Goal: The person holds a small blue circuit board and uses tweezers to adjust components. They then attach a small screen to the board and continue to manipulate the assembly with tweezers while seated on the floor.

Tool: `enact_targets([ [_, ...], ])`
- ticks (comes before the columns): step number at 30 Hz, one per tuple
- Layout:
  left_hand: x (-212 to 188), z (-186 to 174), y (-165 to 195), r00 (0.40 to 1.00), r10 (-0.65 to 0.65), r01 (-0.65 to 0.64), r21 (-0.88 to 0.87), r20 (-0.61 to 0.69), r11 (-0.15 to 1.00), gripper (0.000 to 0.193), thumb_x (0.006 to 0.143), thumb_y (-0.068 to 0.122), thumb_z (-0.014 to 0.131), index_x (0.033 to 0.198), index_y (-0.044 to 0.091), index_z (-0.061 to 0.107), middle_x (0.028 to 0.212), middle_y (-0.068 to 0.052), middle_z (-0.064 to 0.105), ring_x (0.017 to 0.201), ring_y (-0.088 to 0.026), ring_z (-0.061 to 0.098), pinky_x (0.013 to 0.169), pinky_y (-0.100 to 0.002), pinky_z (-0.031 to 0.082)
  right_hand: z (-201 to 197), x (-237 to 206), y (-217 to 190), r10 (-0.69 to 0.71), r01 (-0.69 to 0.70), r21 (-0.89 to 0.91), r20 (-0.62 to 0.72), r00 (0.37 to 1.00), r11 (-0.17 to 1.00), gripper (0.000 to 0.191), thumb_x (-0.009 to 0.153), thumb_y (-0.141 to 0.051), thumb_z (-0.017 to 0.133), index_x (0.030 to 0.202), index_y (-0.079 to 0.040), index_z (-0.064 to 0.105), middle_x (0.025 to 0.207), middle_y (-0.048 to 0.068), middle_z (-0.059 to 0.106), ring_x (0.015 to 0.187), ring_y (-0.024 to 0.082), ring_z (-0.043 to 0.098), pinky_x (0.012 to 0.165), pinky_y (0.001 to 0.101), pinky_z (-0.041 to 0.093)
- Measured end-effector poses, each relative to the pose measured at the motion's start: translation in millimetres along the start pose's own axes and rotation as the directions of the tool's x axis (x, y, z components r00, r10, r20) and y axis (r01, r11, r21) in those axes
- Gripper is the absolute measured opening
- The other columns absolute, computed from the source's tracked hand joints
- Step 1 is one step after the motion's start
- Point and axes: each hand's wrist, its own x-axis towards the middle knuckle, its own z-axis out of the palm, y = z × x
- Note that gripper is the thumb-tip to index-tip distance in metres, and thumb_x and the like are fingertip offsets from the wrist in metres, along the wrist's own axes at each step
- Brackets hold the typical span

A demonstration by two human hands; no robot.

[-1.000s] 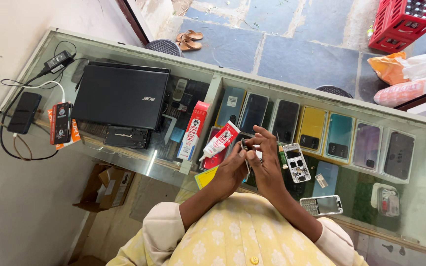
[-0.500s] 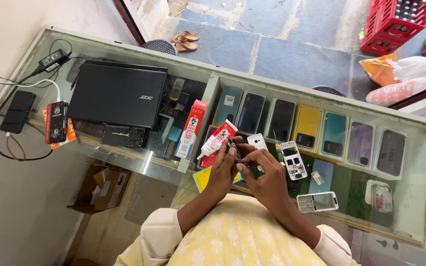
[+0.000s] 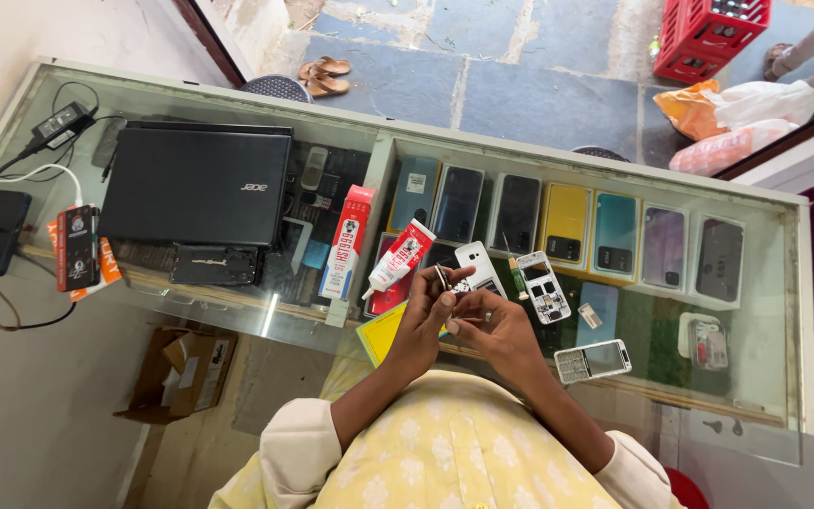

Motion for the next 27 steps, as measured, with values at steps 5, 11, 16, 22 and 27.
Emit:
enact_targets([
  [5,-5.4,1.2,6.9,0.999,-0.003,-0.002,0.094,0.050,0.996,0.037,0.111,0.026,0.046,0.139,0.005,0.035,0.157,-0.017,0.048,0.132,-0.019,0.052,0.115,-0.036,0.042,0.1,-4.3,1.8,-0.013,0.013,0.060,0.001,1.000,0.998,0.030,0.086,-0.011,0.080,0.109,0.002,0.066,0.104,0.008,0.071,0.099,0.013,0.067,0.090,0.0313,0.056],
  [11,-2.3,-2.9,10.5,0.994,-0.042,0.042,0.009,0.098,0.999,0.040,0.109,0.023,0.049,0.142,0.004,0.035,0.153,-0.017,0.048,0.135,-0.022,0.053,0.115,-0.038,0.043,-1.5,-3.8,-1.6,-0.165,0.163,-0.079,-0.026,0.986,0.984,0.028,0.086,-0.010,0.081,0.106,0.002,0.067,0.104,0.007,0.069,0.100,0.013,0.067,0.095,0.0321,0.056],
  [16,0.6,-11.8,9.8,0.988,-0.059,0.067,-0.053,0.142,0.996,0.045,0.109,0.018,0.052,0.147,0.002,0.034,0.149,-0.020,0.052,0.135,-0.023,0.054,0.115,-0.038,0.046,-0.4,0.2,-1.6,-0.221,0.215,-0.105,-0.051,0.974,0.971,0.029,0.085,-0.010,0.083,0.106,0.001,0.065,0.103,0.006,0.066,0.102,0.013,0.065,0.096,0.0327,0.054],
  [22,13.8,-24.5,12.0,0.975,-0.054,0.084,-0.131,0.218,0.988,0.053,0.105,0.010,0.058,0.152,0.001,0.036,0.149,-0.017,0.052,0.135,-0.022,0.055,0.114,-0.037,0.046,10.2,7.7,-12.0,-0.333,0.279,-0.330,-0.119,0.935,0.902,0.035,0.082,-0.011,0.084,0.107,-0.001,0.062,0.106,0.006,0.067,0.105,0.013,0.064,0.098,0.0302,0.052],
  [27,14.3,-36.9,16.3,0.970,-0.129,0.167,-0.181,0.204,0.969,0.054,0.099,0.006,0.065,0.146,0.002,0.039,0.147,-0.015,0.057,0.132,-0.020,0.061,0.112,-0.036,0.051,28.2,1.2,-30.6,-0.295,0.177,-0.458,-0.200,0.934,0.871,0.046,0.079,-0.011,0.086,0.113,-0.001,0.057,0.105,0.009,0.072,0.104,0.013,0.066,0.098,0.0305,0.051],
])
